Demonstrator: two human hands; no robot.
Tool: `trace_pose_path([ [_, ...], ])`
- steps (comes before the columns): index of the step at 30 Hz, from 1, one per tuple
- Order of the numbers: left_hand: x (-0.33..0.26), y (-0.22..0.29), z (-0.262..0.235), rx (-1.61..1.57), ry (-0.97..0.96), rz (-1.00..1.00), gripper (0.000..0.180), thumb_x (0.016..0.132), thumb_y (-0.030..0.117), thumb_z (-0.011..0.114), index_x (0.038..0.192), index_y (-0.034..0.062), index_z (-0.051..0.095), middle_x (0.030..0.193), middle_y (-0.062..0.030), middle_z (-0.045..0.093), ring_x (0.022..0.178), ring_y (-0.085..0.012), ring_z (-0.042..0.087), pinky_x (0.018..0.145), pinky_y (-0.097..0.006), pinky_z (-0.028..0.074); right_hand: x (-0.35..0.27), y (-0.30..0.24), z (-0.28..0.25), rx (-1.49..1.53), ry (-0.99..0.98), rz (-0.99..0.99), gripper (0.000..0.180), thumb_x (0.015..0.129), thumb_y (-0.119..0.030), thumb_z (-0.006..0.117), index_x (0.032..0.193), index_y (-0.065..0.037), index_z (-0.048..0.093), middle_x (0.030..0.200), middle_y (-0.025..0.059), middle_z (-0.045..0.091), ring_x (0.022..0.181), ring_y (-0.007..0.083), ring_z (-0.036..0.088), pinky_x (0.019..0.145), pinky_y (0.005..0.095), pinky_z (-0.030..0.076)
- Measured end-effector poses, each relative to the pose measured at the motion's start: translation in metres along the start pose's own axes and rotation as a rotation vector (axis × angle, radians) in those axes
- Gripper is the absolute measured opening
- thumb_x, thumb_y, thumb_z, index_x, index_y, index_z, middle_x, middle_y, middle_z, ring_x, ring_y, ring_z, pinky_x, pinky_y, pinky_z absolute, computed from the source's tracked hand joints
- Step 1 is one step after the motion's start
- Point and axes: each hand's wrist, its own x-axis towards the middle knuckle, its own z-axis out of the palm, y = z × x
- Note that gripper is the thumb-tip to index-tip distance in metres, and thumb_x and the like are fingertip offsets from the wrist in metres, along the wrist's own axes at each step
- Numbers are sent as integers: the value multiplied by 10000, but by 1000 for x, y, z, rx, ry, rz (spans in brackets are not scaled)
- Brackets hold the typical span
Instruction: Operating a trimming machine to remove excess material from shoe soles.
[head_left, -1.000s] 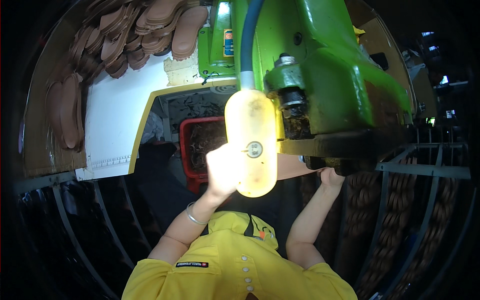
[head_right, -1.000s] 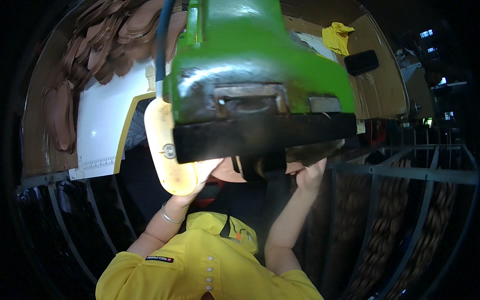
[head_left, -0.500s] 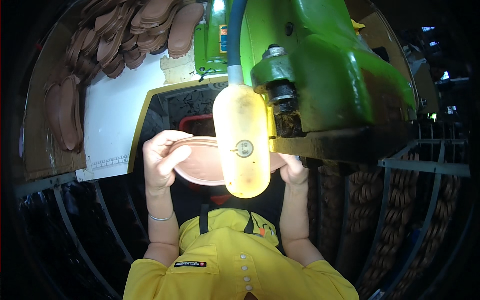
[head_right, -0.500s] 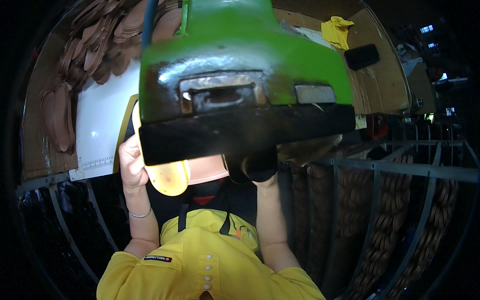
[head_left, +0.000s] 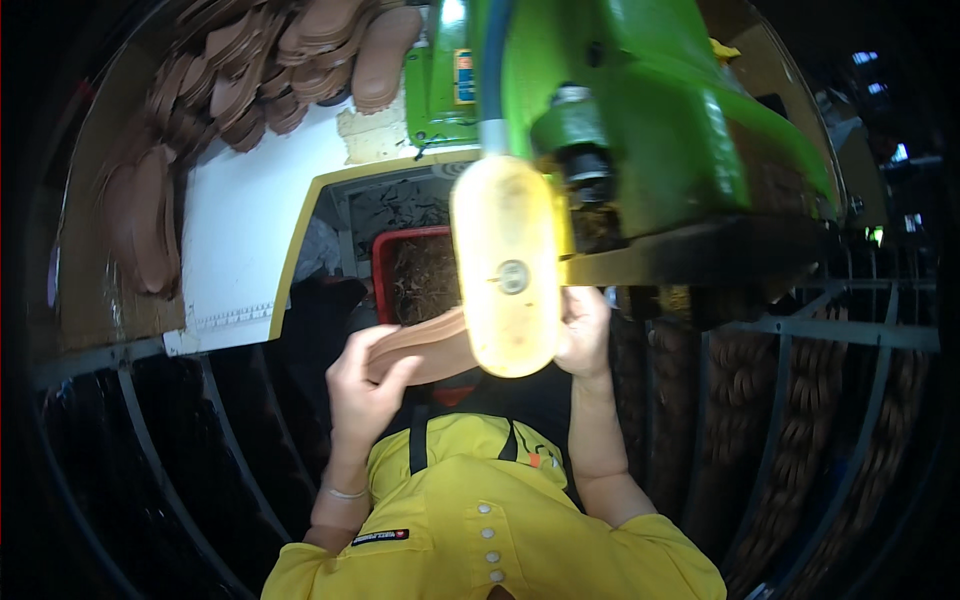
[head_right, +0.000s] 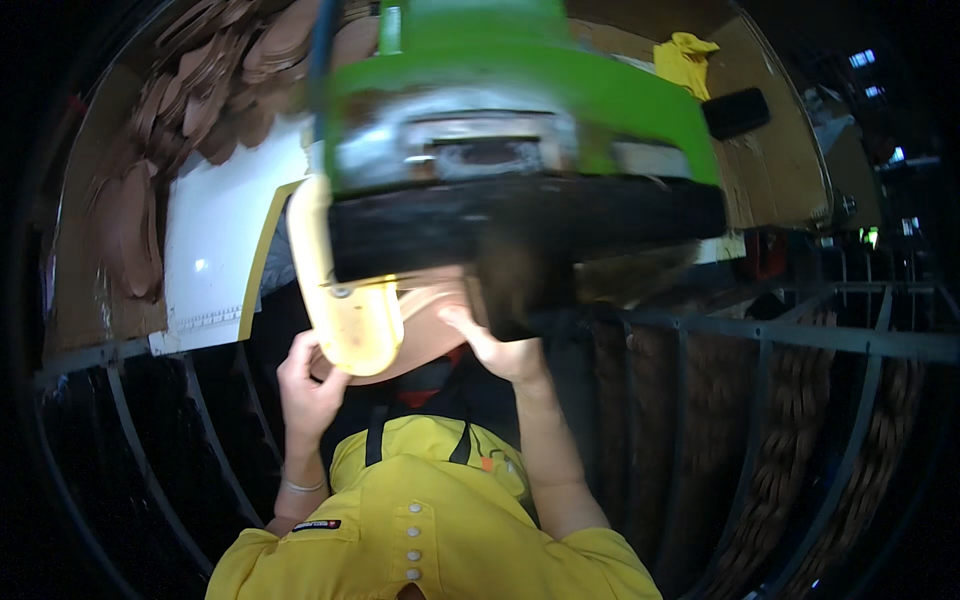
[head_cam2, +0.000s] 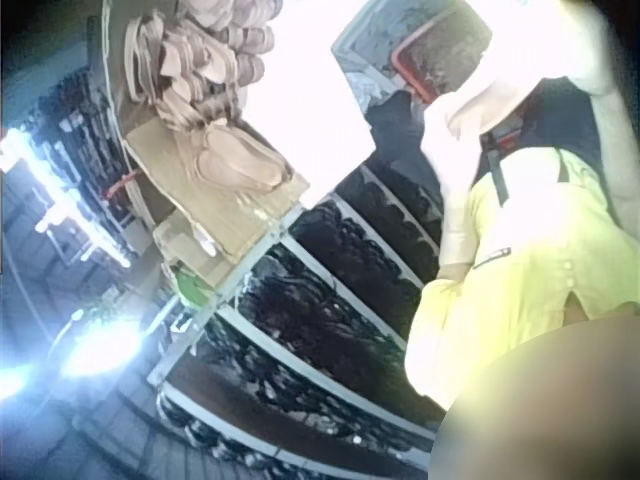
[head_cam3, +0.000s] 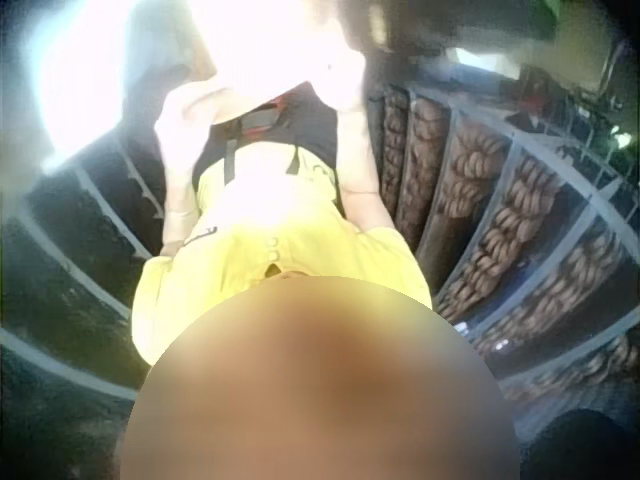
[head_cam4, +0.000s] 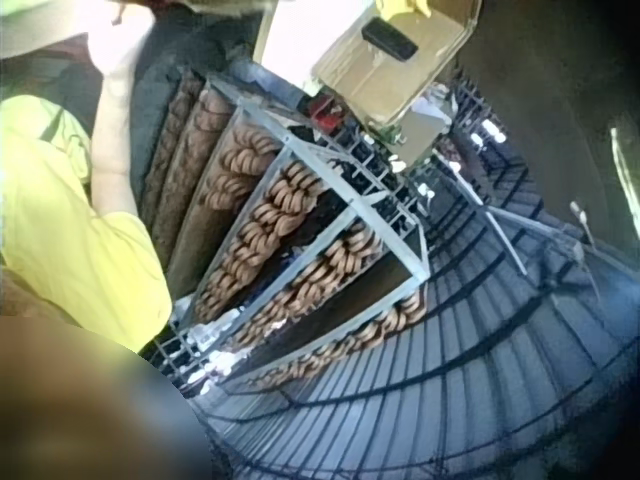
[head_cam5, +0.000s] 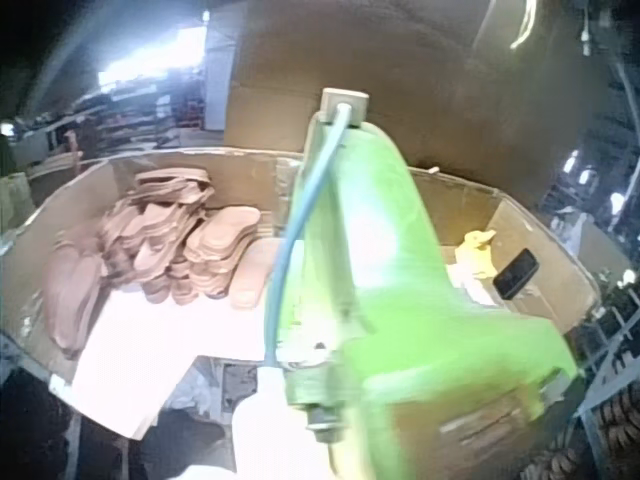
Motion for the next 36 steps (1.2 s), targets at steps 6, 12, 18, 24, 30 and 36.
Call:
trace_pose_path([
  [6,63,54,41,266,-29,613,327,652,281,778,846,56,640,722,-67,579,651,-257,549,614,-363,437,1,-5,-32,245,357,9,376,861,-58,625,1202,22,489,1071,79,590,914,141,566,836,286,441],
  [12,94,54,34,90,-4,766,273,692,285,693,825,53,644,685,-91,592,588,-282,551,578,-375,441,0,-11,-33,485,288,99,401,860,-44,598,1234,10,464,1081,68,559,928,146,556,855,296,440],
  [18,112,58,8,82,-237,637,365,628,301,771,613,56,501,551,-114,505,497,-282,530,496,-336,418,-4,-17,-2,573,261,132,388,882,-26,544,1255,22,450,1121,100,589,963,150,592,817,276,487],
  [24,95,26,-12,144,-238,349,426,555,227,871,585,36,492,521,-83,502,433,-165,489,458,-269,409,5,-26,23,519,235,229,184,758,79,639,934,34,609,842,34,602,716,112,578,613,247,483],
  [30,29,-14,10,-17,-56,91,347,651,173,823,643,16,514,552,-59,521,503,-95,497,487,-255,409,5,-7,16,303,27,196,276,825,45,623,1093,89,576,1021,134,655,858,134,642,752,241,510],
  [36,-22,-4,67,-91,-11,158,186,871,114,629,868,-22,501,728,-135,562,625,-230,569,590,-331,453,14,-9,20,216,155,135,199,796,60,666,987,81,615,881,92,664,772,100,626,690,211,501],
])
